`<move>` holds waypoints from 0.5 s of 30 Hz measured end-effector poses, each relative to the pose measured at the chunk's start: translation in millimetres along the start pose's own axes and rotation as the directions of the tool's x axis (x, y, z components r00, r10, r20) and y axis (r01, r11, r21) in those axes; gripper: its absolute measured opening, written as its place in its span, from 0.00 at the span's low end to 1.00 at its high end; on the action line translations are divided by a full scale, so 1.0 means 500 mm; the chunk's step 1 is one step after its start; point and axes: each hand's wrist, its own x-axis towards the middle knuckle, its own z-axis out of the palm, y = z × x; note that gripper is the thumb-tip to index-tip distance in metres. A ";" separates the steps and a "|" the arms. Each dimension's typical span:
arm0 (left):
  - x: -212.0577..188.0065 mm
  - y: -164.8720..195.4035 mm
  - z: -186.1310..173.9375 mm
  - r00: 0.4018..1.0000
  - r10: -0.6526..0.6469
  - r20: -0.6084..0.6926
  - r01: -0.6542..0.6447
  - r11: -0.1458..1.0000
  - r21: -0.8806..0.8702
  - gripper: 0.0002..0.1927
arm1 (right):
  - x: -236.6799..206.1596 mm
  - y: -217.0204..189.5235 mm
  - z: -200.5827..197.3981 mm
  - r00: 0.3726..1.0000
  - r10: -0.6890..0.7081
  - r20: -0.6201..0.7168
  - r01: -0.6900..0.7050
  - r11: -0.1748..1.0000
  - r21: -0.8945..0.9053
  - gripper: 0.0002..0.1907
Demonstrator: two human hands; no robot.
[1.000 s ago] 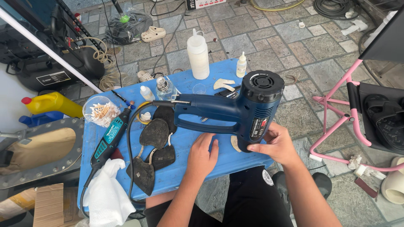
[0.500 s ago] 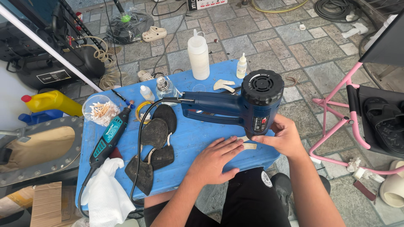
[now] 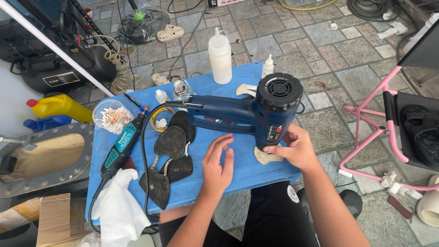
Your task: The person uses a heat gun to warm the heel area of a black sneaker, then presses a beige heel insert into place and smooths it by hand. The person handles the shoe and insert repeatedly to ensure adhesion, then sets the shoe aside.
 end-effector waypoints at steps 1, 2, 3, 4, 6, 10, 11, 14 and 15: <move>0.002 -0.004 0.000 0.998 -0.053 -0.024 0.053 0.999 -0.001 0.12 | 0.003 0.003 0.011 1.000 0.000 0.007 0.000 1.000 0.007 0.27; 0.002 -0.008 -0.001 0.999 -0.019 -0.039 0.019 1.000 0.017 0.13 | 0.006 0.006 0.021 1.000 0.000 0.015 0.000 1.000 0.015 0.27; 0.001 -0.011 -0.001 0.998 0.015 -0.053 -0.013 0.999 0.036 0.14 | 0.007 0.009 0.029 1.000 0.007 0.023 -0.008 1.000 0.030 0.27; -0.001 -0.016 0.000 0.997 0.050 -0.066 -0.046 0.997 0.056 0.15 | 0.007 0.013 0.035 0.999 0.014 0.031 -0.015 0.999 0.044 0.27; -0.007 -0.023 0.001 0.998 -0.007 -0.062 0.010 0.999 0.049 0.21 | 0.003 0.018 0.044 0.999 0.020 0.049 -0.023 0.998 0.064 0.27; -0.015 -0.027 -0.006 1.000 -0.013 -0.003 0.013 0.999 0.038 0.27 | -0.020 0.013 0.047 0.995 0.054 0.082 -0.062 0.993 0.097 0.27; -0.017 -0.026 -0.007 0.994 -0.082 0.076 0.078 0.996 0.050 0.25 | -0.029 0.007 0.043 0.993 0.071 0.089 -0.080 0.991 0.105 0.26; -0.018 -0.009 -0.010 0.939 -0.155 0.306 0.125 0.986 0.114 0.20 | -0.061 -0.028 0.014 0.998 0.006 0.061 -0.008 0.999 0.041 0.27; -0.018 -0.001 -0.006 0.920 -0.097 0.381 0.049 0.990 0.134 0.20 | -0.072 -0.040 0.000 0.999 0.024 0.037 -0.024 1.000 0.017 0.26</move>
